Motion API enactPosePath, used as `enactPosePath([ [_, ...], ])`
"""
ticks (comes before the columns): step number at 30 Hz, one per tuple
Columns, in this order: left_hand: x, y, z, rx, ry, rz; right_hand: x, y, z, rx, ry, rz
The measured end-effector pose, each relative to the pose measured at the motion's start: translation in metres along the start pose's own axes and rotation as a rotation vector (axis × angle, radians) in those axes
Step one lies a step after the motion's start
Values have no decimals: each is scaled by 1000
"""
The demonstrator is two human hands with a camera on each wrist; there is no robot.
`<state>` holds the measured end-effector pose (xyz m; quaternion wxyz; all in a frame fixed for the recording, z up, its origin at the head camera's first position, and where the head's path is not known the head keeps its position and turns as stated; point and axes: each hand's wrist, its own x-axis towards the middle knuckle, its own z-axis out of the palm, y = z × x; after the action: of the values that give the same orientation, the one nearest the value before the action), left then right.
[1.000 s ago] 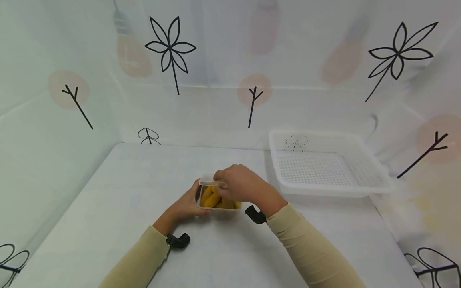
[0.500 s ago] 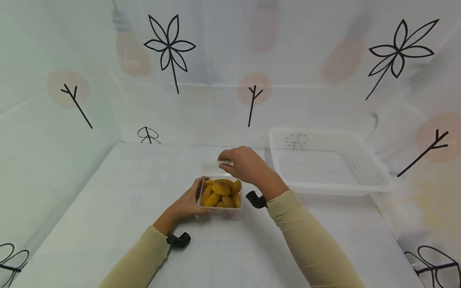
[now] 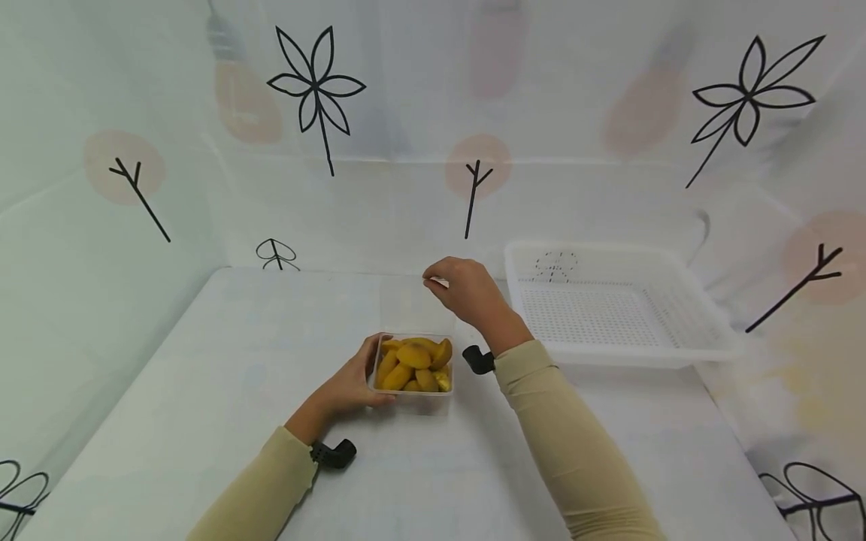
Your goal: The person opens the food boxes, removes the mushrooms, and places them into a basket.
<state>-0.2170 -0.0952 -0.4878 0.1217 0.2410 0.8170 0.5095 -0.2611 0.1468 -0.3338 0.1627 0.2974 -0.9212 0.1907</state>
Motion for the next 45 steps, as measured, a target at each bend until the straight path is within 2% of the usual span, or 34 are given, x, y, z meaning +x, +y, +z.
enactPosePath([
  [4, -2, -2, 1, 10, 0, -4, 1, 8, 9, 5, 46, 20],
  [13, -2, -5, 1, -3, 13, -4, 9, 24, 31, 44, 50, 136],
  [25, -1, -3, 3, 5, 9, -10, 15, 36, 44, 12, -51, 233],
  [34, 0, -3, 2, 23, 6, -11, 14, 39, 46, 5, -51, 234],
  [45, 0, 0, 0, 19, 12, -14, 5, 36, 39, 61, -22, 225],
])
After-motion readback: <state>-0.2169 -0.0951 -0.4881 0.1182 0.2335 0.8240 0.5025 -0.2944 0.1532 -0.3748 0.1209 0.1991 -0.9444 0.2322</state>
